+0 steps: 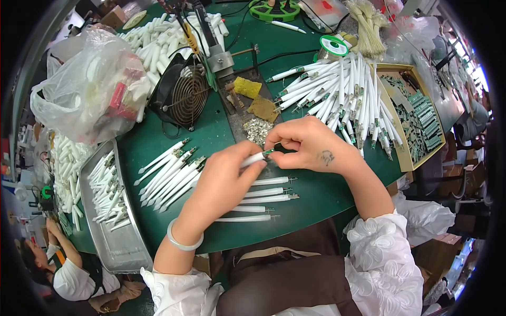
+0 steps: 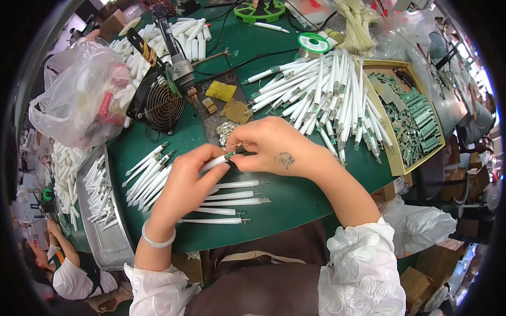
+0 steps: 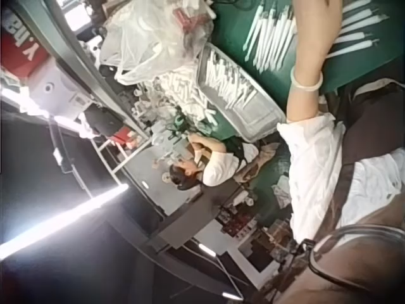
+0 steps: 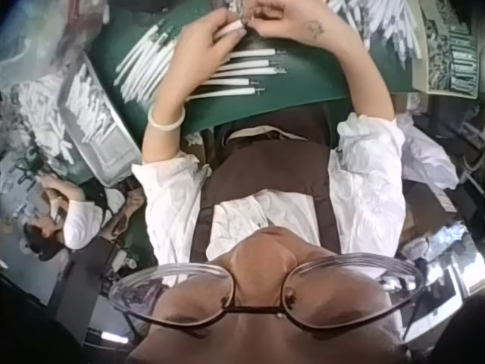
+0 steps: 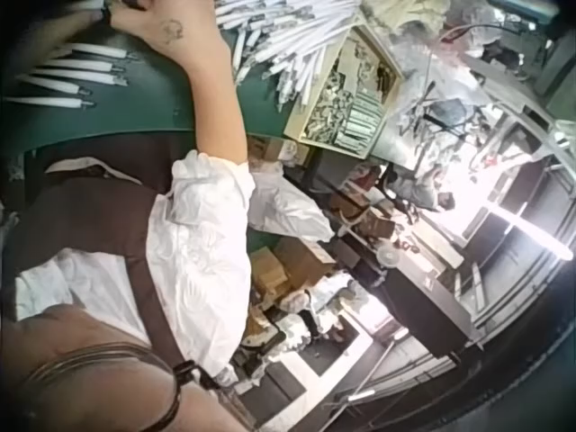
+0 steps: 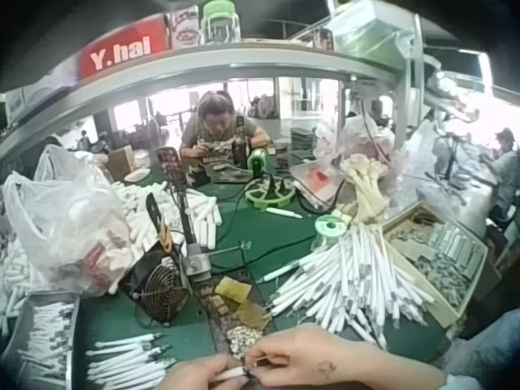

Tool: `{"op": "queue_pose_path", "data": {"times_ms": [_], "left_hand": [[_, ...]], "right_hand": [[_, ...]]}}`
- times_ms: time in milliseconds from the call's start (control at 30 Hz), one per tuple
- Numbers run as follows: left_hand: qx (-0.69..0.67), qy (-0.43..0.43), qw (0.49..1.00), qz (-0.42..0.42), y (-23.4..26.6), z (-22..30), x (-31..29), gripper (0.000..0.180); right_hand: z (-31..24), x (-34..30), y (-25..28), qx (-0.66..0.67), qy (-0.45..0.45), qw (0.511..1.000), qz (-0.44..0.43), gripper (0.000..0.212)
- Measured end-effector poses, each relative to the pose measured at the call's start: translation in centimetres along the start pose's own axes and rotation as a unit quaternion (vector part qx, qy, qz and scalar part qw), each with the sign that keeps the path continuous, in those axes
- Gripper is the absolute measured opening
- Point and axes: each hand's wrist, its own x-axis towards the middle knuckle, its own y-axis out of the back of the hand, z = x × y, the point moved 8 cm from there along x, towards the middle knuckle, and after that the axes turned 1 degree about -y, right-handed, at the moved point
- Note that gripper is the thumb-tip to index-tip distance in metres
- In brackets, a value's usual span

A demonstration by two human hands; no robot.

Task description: Manually assembling small components onto white plastic sticks at a factory workbench.

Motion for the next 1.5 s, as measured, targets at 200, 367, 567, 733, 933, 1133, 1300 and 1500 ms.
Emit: {"op": "queue_pose_path", "data": {"times_ms": [200, 367, 567, 733, 933, 1133, 1300, 1500], "left_hand": [[-0.311, 0.142, 0.939, -0.022, -1.2, -3.1, 0.0, 0.018], [-0.395, 0.174, 0.901, -0.047, -1.9, -3.3, 0.0, 0.018], [-0.436, 0.199, 0.876, -0.054, -2.1, -3.7, -0.2, 0.018], [-0.396, 0.183, 0.899, -0.030, -2.2, -4.1, -0.2, 0.017], [-0.368, 0.170, 0.914, -0.007, -2.0, -4.1, -0.1, 0.018], [-0.401, 0.189, 0.896, -0.010, -2.2, -5.2, -0.3, 0.018], [-0.413, 0.179, 0.893, -0.013, -2.3, -5.1, -0.2, 0.017], [-0.427, 0.184, 0.885, -0.006, -2.5, -5.2, -0.3, 0.016]], "right_hand": [[-0.6, -0.1, 1.0, -0.006, 0.031, 0.995, 0.093, 0.020], [-1.2, -0.3, 0.5, -0.060, 0.126, 0.982, 0.130, 0.015], [-1.3, -0.2, 0.4, -0.070, 0.113, 0.983, 0.129, 0.013], [-0.9, 0.0, -0.3, -0.073, 0.085, 0.988, 0.101, 0.013], [-0.7, 0.2, -0.6, -0.066, 0.047, 0.994, 0.068, 0.014], [-0.4, 0.0, 0.4, -0.033, 0.035, 0.993, 0.112, 0.013], [-1.0, 0.0, -0.3, -0.080, 0.107, 0.983, 0.128, 0.010], [-1.0, 0.1, -0.5, -0.091, 0.099, 0.983, 0.124, 0.010]]}}
